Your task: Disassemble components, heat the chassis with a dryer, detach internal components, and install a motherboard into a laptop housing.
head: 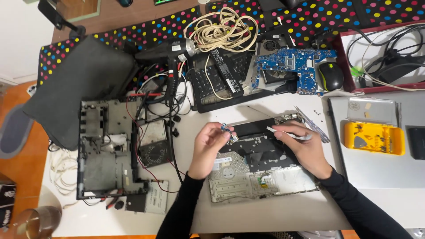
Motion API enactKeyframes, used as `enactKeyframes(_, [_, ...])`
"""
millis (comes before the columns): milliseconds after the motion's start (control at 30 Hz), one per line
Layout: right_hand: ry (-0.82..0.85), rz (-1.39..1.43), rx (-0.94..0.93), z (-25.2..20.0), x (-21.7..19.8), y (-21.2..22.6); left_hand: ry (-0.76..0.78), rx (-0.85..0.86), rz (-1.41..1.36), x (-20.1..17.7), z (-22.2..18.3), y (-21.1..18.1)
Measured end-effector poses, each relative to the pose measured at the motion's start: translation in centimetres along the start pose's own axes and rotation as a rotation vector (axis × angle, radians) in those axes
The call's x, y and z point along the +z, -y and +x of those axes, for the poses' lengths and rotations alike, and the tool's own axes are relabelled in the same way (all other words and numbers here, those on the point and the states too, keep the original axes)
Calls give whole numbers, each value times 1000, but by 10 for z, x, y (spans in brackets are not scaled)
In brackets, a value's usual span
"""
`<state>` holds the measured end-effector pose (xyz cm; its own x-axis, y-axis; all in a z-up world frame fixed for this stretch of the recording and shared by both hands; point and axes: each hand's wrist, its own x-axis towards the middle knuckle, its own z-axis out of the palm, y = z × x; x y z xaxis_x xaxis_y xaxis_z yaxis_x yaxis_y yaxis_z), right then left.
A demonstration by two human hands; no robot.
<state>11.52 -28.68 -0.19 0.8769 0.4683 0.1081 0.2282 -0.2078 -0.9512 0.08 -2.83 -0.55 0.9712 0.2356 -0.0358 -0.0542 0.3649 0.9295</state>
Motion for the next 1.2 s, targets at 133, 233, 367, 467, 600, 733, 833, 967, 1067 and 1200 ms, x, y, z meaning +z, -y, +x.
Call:
enactKeyframes(133, [6,40,-56,-3,-8,0,-29,-65,-82,1,1,16])
enactKeyframes(233, [-15,85,9,-6,-12,-4,-3,-67,-76,3,-3,10])
enactKeyframes(367, [-14,85,14,-9,-11,-3,9,-43,-90,5,-5,8])
enactKeyframes(467, [-20,97,-30,-8,-8,-1,-25,3,-105,3,-1,10])
enactKeyframes(600, [-15,111,11,-10,-6,-7,-45,63,-74,1,-2,7])
enactKeyframes(733, [4,118,16,-8,-7,-6,-56,77,-41,0,-2,5])
enactKeyframes(833, [-14,107,39,-5,-7,-1,-74,75,-81,-2,3,4])
enactKeyframes(967, [-22,92,-16,-2,-8,-7,-89,53,-104,-9,5,15])
enactKeyframes(1067, [-43,125,149,1,-14,-13,-95,83,-118,-9,10,18])
enactKeyframes(1200, [-31,165,107,1,-15,2,-99,121,11,-9,5,7])
